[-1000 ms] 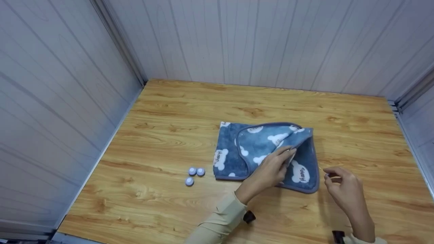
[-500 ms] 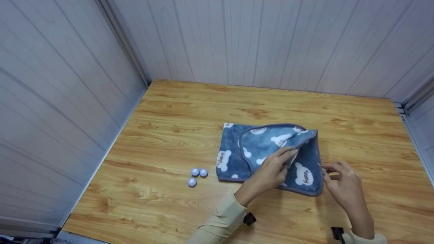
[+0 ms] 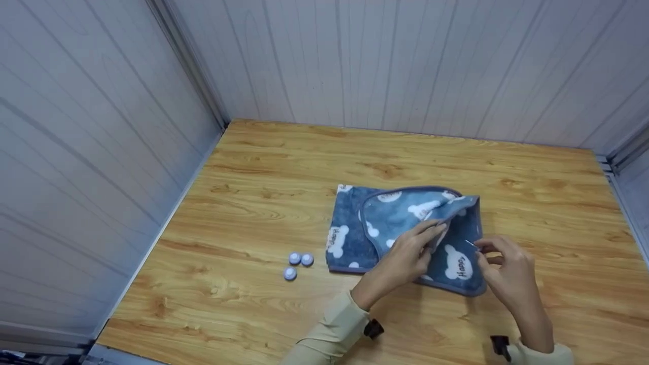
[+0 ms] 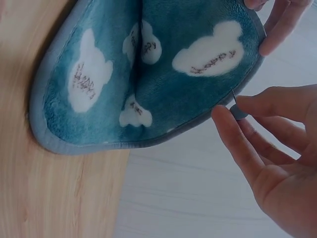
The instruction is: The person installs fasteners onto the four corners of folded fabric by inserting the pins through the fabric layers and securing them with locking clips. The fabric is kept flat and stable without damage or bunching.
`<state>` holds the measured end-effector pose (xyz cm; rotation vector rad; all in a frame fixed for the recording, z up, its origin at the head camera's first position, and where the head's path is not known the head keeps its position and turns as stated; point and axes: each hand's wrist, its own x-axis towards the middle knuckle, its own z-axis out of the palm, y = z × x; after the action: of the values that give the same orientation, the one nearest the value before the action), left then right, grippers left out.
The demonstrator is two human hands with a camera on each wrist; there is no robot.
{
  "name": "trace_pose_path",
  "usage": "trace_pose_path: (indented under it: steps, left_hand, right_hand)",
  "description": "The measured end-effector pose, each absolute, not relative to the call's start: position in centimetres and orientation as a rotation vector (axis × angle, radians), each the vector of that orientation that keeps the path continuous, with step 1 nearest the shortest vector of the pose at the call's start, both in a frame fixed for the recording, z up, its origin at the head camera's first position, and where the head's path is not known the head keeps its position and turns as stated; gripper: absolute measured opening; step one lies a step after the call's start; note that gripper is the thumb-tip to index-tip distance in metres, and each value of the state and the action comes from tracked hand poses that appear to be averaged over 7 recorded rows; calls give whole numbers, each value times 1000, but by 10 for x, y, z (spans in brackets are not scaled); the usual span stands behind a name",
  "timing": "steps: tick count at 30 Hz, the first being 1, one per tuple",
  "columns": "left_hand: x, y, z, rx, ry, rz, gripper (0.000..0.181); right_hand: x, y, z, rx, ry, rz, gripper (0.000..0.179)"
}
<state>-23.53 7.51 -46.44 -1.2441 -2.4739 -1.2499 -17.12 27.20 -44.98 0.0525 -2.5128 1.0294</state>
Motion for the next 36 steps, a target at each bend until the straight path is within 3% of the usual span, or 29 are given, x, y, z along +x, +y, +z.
trace_pose_path:
  steps: [36]
  left_hand:
    - [-240, 68, -454, -1224, -2578, -1278, 51]
  right_hand:
    - [-197, 249, -444, 180, -2454, 1068, 22]
